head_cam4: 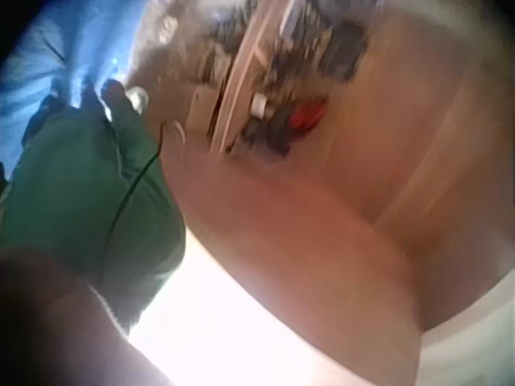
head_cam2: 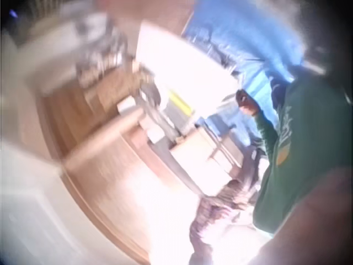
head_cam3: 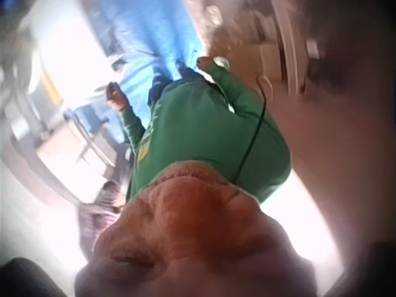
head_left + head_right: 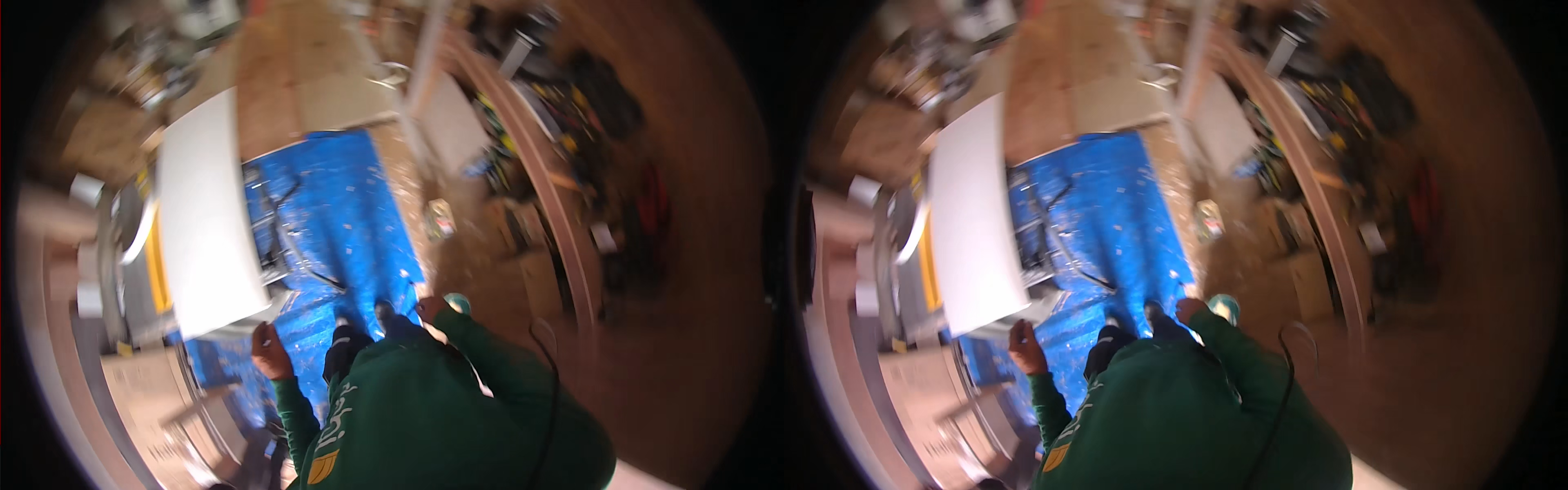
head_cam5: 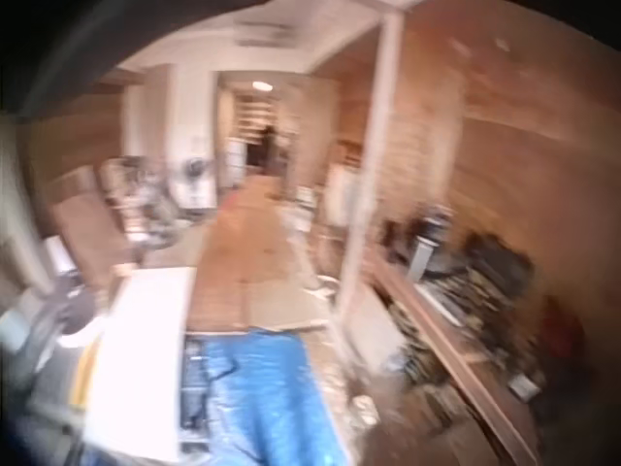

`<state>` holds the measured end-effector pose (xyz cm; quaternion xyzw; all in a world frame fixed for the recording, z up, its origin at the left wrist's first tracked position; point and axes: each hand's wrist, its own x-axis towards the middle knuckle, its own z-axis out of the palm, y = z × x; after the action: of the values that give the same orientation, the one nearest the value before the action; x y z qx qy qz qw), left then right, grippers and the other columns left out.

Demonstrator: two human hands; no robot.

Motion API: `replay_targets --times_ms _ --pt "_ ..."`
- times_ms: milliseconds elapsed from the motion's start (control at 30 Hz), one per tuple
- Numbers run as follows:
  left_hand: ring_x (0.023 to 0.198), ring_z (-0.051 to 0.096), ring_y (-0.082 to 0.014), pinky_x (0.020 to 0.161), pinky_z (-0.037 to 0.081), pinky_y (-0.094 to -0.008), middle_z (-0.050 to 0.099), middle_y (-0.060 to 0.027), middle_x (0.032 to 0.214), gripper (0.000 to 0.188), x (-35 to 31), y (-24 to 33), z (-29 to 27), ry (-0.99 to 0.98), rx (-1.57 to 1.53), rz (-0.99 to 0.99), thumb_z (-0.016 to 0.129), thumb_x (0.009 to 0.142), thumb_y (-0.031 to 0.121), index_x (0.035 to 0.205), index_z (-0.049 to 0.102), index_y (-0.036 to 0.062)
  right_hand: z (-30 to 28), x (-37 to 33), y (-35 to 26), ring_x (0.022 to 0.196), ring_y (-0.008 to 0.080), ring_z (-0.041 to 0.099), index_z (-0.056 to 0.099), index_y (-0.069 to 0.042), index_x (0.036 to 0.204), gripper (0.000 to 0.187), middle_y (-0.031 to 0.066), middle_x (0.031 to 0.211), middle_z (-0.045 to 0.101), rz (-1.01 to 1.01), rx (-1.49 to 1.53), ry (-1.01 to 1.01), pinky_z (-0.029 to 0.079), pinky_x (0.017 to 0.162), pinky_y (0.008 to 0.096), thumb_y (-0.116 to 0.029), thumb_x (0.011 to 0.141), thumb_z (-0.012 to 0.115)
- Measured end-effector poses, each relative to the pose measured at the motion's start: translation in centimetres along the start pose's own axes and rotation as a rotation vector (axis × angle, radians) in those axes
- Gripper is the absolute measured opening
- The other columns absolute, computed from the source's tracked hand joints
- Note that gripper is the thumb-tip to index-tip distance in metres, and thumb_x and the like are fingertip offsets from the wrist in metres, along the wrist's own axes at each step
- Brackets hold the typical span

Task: The person trims a white laminate strip with a utility knife and then sands the edge of a white board using a sanding block.

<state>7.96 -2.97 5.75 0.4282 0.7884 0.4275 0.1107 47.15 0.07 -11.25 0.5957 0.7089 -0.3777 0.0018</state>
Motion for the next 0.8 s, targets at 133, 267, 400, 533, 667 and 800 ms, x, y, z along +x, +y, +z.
replay_targets --times_ms 133,267,400,533,667,800 --pt "0.103 0.058 -0.0346 0.089 0.046 -0.0422 0.063 -0.0182 0.109 0.026 6.9 2.4 3.9 -0.177 0.205 0.335 0.065 0.084 0.01 0.108 0.062 -0.0014 2.5 -3.1 3.5 0.095 0.0332 0.063 0.07 -0.006 0.095 0.032 0.0165 0.1 0.067 0.299 0.075 -0.015 0.049 0.085 0.0413 -0.032 0.081 0.057" --pt "0.127 0.038 -0.0399 0.105 0.031 -0.0491 0.046 -0.0208 0.134 0.059 12.7 1.4 6.6 -0.342 0.357 0.447 0.065 0.082 0.017 0.135 0.043 0.004 1.8 -6.0 -0.4 0.096 0.0299 0.064 0.07 -0.005 0.099 0.035 0.0156 0.101 0.068 0.426 0.494 0.038 0.049 0.088 0.0369 -0.033 0.081 0.061" --pt "0.137 0.028 -0.0388 0.109 0.023 -0.0539 0.032 -0.0162 0.148 0.064 14.1 -1.3 8.6 -0.37 0.626 0.366 0.058 0.086 0.023 0.143 0.033 0.0092 -6.5 -7.8 -6.5 0.097 0.0286 0.063 0.069 -0.007 0.1 0.033 0.0136 0.102 0.067 0.284 0.653 0.203 0.048 0.089 0.038 -0.033 0.08 0.066" --pt "0.139 0.026 -0.0372 0.11 0.023 -0.0533 0.03 -0.0144 0.15 0.06 14.1 -1.6 8.9 -0.322 0.623 0.45 0.05 0.086 0.01 0.144 0.032 0.0109 -22.4 -11.9 -16.5 0.102 0.0284 0.061 0.06 -0.004 0.118 0.051 0.0107 0.11 0.064 -0.327 0.873 0.075 0.047 0.091 0.0376 -0.028 0.076 0.077" --pt "0.138 0.028 -0.0376 0.11 0.023 -0.053 0.035 -0.0152 0.147 0.06 14.6 -1.6 8.8 -0.269 0.577 0.496 0.049 0.081 0.003 0.14 0.037 0.0079 -31.7 -14.8 -21.2 0.091 0.0307 0.06 0.058 0.0 0.121 0.044 0.0168 0.105 0.059 -1.301 0.822 -0.181 0.049 0.081 0.0414 -0.031 0.089 0.064" --pt "0.136 0.03 -0.0383 0.11 0.022 -0.053 0.04 -0.0169 0.144 0.063 14.2 -1.5 8.7 -0.226 0.552 0.478 0.048 0.076 -0.003 0.138 0.041 0.0061 -39.1 -15.1 -23.6 0.076 0.0272 0.055 0.058 -0.002 0.119 0.035 0.0132 0.09 0.055 -1.599 0.525 -0.292 0.048 0.07 0.0395 -0.027 0.098 0.045"
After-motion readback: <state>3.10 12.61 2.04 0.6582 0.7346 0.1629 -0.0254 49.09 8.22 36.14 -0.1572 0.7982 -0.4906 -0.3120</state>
